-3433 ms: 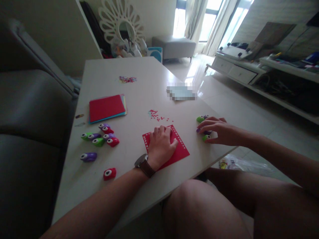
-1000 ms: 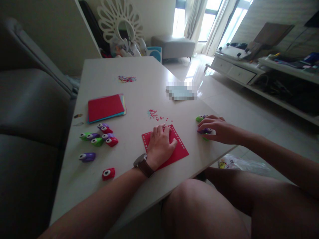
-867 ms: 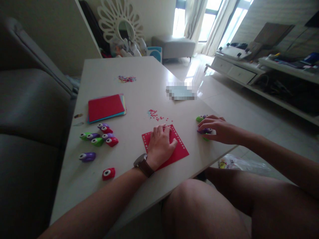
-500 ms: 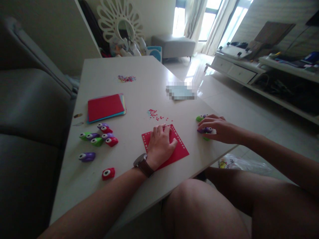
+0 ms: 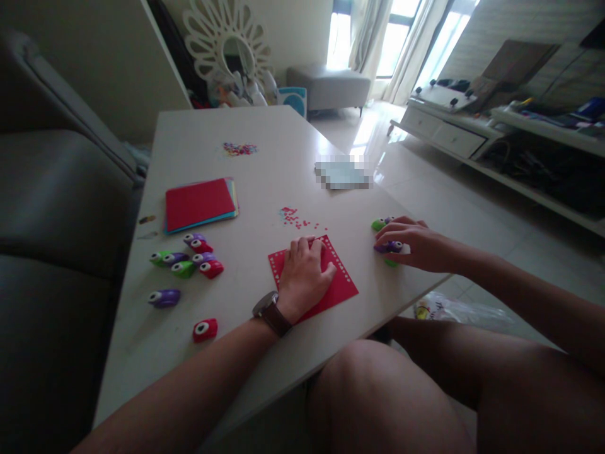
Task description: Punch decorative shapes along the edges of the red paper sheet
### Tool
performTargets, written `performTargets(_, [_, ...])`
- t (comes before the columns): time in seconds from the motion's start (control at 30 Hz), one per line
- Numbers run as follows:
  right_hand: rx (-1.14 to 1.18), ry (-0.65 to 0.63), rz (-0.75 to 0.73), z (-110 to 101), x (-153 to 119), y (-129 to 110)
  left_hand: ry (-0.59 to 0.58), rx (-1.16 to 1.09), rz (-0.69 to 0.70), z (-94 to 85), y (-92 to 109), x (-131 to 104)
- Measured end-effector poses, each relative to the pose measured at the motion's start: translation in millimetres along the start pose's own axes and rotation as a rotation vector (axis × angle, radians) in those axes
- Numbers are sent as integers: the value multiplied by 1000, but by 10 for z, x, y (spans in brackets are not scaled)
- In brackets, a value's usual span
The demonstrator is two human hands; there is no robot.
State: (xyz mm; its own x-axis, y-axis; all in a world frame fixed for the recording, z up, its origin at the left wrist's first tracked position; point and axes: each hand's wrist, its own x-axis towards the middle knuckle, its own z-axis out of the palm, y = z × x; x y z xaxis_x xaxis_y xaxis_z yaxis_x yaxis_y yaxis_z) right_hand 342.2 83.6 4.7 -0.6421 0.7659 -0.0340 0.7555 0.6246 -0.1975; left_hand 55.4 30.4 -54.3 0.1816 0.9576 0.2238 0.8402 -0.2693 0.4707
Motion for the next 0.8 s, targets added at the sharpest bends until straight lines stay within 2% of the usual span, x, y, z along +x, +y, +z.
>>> performTargets(0.53, [-5, 7, -21, 15, 51, -49, 15, 10, 13, -11, 5, -8])
performTargets(0.8, [-13, 143, -66, 71, 96, -101, -4, 7, 3, -22, 8, -15])
